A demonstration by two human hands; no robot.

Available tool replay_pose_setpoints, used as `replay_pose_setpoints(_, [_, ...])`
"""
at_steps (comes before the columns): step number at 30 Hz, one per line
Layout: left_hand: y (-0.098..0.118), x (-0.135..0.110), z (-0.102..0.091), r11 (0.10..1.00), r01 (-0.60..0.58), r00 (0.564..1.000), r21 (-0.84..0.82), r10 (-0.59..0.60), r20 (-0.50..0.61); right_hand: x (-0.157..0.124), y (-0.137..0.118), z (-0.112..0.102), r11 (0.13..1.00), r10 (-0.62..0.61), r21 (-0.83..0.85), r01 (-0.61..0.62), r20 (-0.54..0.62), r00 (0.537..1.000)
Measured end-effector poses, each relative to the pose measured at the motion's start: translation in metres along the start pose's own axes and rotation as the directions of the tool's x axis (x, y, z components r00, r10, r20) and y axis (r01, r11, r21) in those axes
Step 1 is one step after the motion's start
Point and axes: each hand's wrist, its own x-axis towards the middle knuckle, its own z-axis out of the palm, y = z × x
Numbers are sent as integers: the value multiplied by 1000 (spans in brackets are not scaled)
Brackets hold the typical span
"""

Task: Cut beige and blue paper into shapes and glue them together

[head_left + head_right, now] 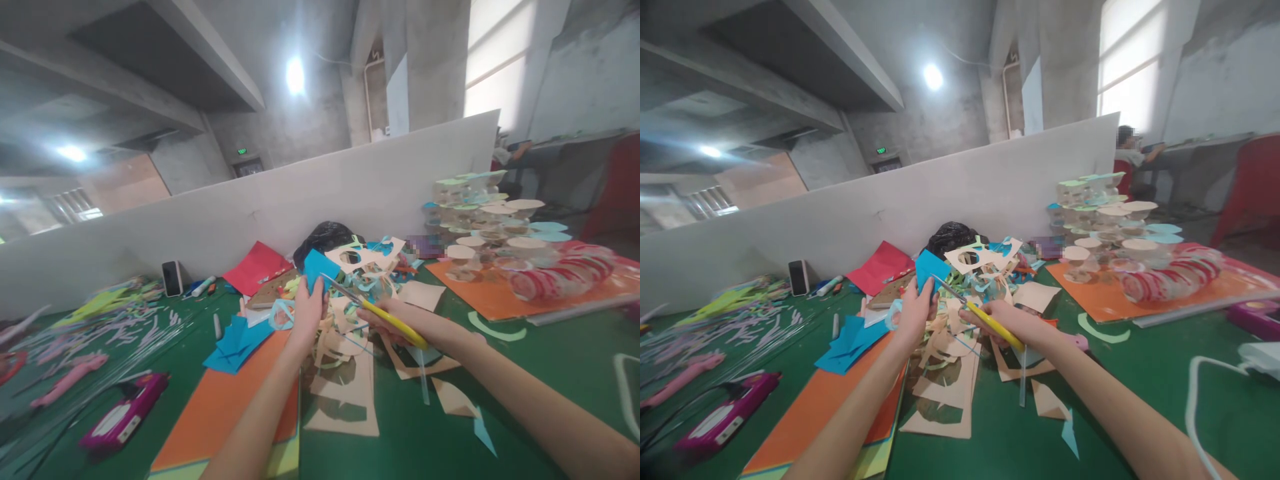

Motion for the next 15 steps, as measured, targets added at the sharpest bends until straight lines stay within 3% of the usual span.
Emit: replay_pose_setpoints(15, [4, 2, -3, 995, 95, 991, -43, -91, 102, -3, 1, -1, 992, -96, -84, 96, -5, 995])
